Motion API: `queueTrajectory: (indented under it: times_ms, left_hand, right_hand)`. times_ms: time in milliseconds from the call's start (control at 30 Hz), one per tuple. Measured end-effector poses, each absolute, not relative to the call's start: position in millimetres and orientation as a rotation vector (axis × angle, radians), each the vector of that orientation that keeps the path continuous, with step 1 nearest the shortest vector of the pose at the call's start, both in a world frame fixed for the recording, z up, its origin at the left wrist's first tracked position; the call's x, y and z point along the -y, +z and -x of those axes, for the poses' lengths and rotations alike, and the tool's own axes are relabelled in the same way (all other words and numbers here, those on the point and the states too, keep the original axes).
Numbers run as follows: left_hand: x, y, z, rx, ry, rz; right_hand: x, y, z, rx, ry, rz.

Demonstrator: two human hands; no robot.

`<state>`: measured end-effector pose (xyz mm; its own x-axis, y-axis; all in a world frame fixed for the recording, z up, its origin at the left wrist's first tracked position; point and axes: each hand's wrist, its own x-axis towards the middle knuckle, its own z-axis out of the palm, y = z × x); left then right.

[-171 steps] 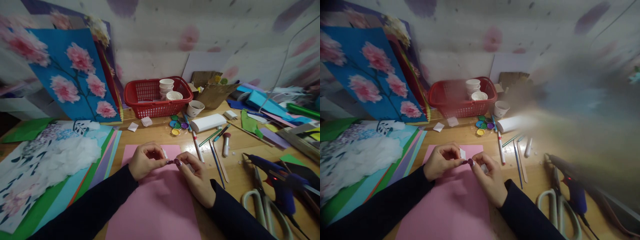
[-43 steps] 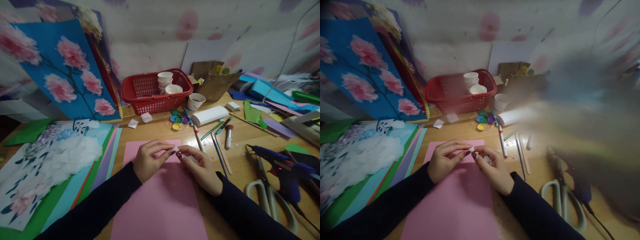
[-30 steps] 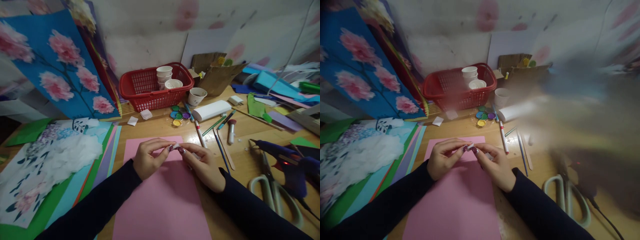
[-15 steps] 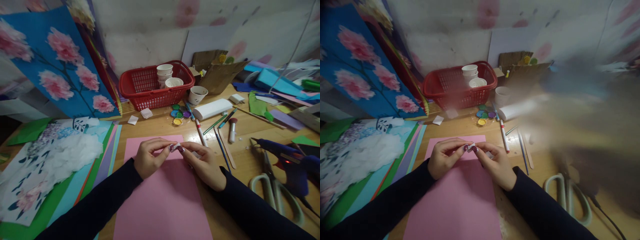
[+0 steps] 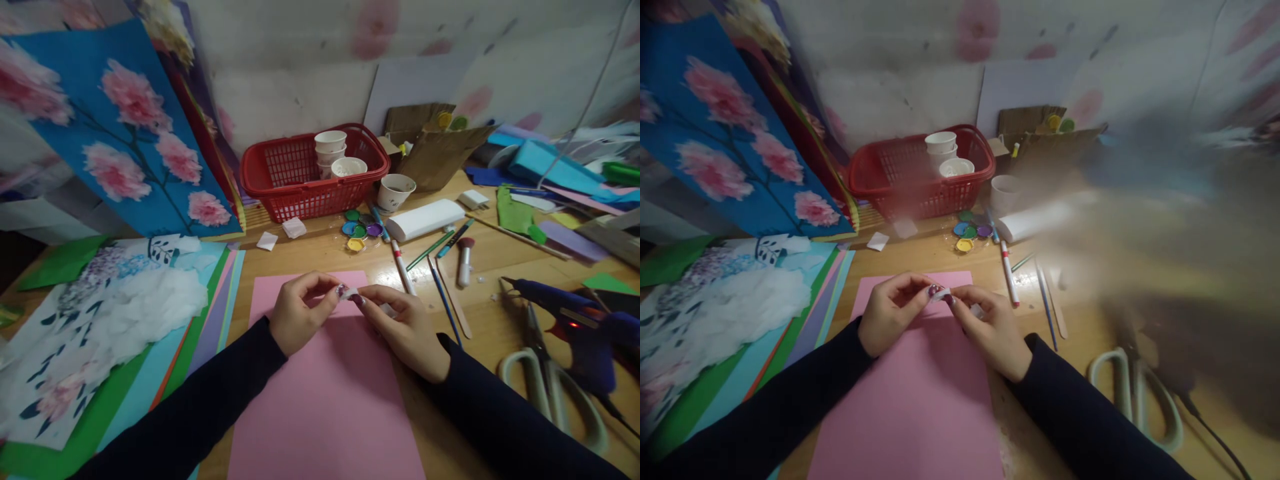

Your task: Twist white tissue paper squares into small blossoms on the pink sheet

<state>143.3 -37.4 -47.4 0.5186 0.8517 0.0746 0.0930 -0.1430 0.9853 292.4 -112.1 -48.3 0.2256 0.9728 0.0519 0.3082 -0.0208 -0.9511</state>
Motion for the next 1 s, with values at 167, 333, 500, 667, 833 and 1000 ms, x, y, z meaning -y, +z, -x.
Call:
queueTrajectory:
  times_ms: [167,333,500,667,833,1000]
  left_hand:
    - [40.3,-45.9,-143.0,-0.805,0.768,-1.705]
    - [37.8,-48.0,-143.7,-0.837,0.823,-1.663]
    - [40.2,-48.6,-143.3,-0.82,0.763,-1.632]
    - [40.4,-49.8,-143.8,-0.842,0.79,-1.553]
    - [34.8,-51.5,-144.7,-0.885,0.979,-1.53]
    - [29.9,-53.5,-143.7,-0.914,1.136,-1.533]
  right_hand:
    - [111.7,-48.3,-292.4,1.299,0.828,1.494]
    - [112.2,-51.7,-292.5,1.312,0.853,1.507]
    - [112.7,-52.5,-294.0,1.327,0.863,1.503]
    - [113.6,-54.1,-293.6,1.313,0.917,1.513]
    - [113.1,-53.0,-292.5,1.306,0.868,1.525]
    - [111.2,-50.0,-292.3,1.289,0.828,1.567]
